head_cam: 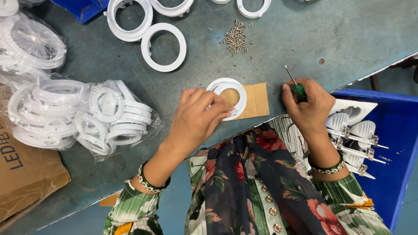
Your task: The person places a white plastic ring onto a small piece of cardboard, picks up several small screws, and uses a screwdriver to secure them into the assembly.
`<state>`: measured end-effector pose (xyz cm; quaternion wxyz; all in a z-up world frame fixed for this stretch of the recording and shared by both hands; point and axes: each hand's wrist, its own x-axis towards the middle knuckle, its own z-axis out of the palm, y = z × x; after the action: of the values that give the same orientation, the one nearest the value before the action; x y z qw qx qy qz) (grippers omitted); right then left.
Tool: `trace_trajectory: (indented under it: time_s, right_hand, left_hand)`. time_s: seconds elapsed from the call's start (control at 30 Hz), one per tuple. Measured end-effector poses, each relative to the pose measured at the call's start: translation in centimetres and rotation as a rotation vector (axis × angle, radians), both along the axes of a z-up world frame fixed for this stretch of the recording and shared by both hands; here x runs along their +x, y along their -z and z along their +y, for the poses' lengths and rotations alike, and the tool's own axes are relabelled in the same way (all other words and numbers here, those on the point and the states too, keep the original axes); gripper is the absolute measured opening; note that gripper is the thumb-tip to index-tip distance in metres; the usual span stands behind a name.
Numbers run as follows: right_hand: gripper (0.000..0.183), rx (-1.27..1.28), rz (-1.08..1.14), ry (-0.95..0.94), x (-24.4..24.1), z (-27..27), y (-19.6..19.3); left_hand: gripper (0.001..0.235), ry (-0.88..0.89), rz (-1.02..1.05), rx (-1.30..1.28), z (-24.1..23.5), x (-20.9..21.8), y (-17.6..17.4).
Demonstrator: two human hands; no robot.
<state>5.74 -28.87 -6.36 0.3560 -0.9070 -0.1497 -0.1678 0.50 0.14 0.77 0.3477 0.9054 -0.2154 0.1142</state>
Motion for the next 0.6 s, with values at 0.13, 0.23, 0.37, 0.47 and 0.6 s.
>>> trace_trajectory:
  time_s: [0.13,0.23,0.37,0.47,0.6]
  right_hand:
    - [0.016,-0.026,-0.020,-0.007,0.1,-0.1,0.4]
    - [0.017,-0.043,-0.016,-0.007,0.1,-0.3,0.6]
    - [0.016,-0.049,-0.010,0.008,0.2,-0.2,0.6]
    - [0.016,-0.047,-0.006,0.012,0.1,-0.3,0.8]
    - [0.017,-0.047,-0.001,0.001,0.1,-0.4,0.7]
  left_hand:
    - [0.012,-0.051,-0.104,0.172,-0.2,-1.2,1.0]
    - [0.019,-0.046,-0.109,0.185,-0.3,-1.9,1.2]
    - [0.022,-0.102,-0.091,0.173,-1.0,-2.3,1.2]
    - [0.022,-0.148,-0.087,0.162,-1.6,-2.6,1.6]
    - [0.020,-0.184,-0.110,0.158,-1.9,-3.0,2.0]
